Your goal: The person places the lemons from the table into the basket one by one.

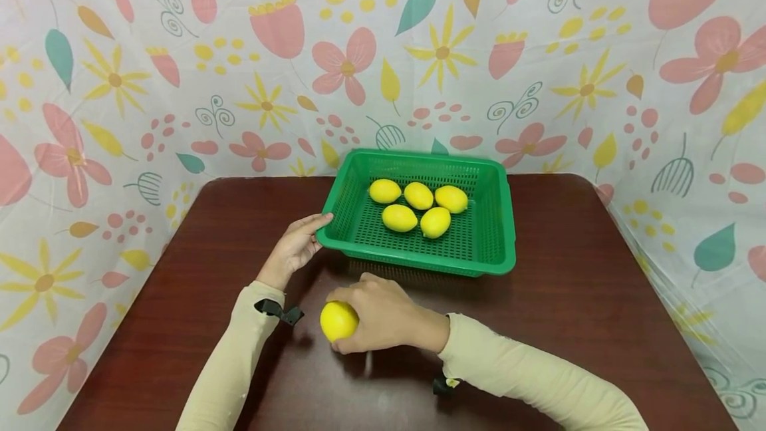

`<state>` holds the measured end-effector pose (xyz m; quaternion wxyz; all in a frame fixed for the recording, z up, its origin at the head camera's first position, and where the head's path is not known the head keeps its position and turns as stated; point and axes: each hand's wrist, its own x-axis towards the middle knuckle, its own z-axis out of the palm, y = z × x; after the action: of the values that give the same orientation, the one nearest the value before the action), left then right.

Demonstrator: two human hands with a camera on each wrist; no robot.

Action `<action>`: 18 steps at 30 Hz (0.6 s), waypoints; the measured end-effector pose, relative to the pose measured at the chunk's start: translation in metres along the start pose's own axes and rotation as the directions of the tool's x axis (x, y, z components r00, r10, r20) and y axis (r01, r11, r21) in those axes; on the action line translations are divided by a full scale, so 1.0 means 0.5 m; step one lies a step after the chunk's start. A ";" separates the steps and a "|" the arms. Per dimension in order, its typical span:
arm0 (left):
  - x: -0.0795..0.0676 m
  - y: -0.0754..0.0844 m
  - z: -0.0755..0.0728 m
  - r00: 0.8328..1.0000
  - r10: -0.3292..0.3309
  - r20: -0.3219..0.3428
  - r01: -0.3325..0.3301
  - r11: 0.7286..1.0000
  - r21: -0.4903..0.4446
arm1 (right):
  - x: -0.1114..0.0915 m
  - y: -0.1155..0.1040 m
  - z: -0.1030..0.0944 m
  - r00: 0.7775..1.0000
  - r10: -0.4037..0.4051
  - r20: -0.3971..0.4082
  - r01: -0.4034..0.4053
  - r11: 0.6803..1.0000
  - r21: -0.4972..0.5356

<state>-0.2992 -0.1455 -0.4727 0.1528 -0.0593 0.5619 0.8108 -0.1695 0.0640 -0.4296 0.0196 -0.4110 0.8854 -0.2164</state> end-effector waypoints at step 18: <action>-0.002 0.003 0.001 1.000 -0.002 -0.002 0.002 1.000 0.006 | 0.018 0.044 -0.137 0.994 -0.058 0.091 0.061 0.998 -0.031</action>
<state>-0.2986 -0.1455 -0.4711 0.1533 -0.0599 0.5645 0.8089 -0.2060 0.0951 -0.3752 0.0460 -0.4467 0.8745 -0.1832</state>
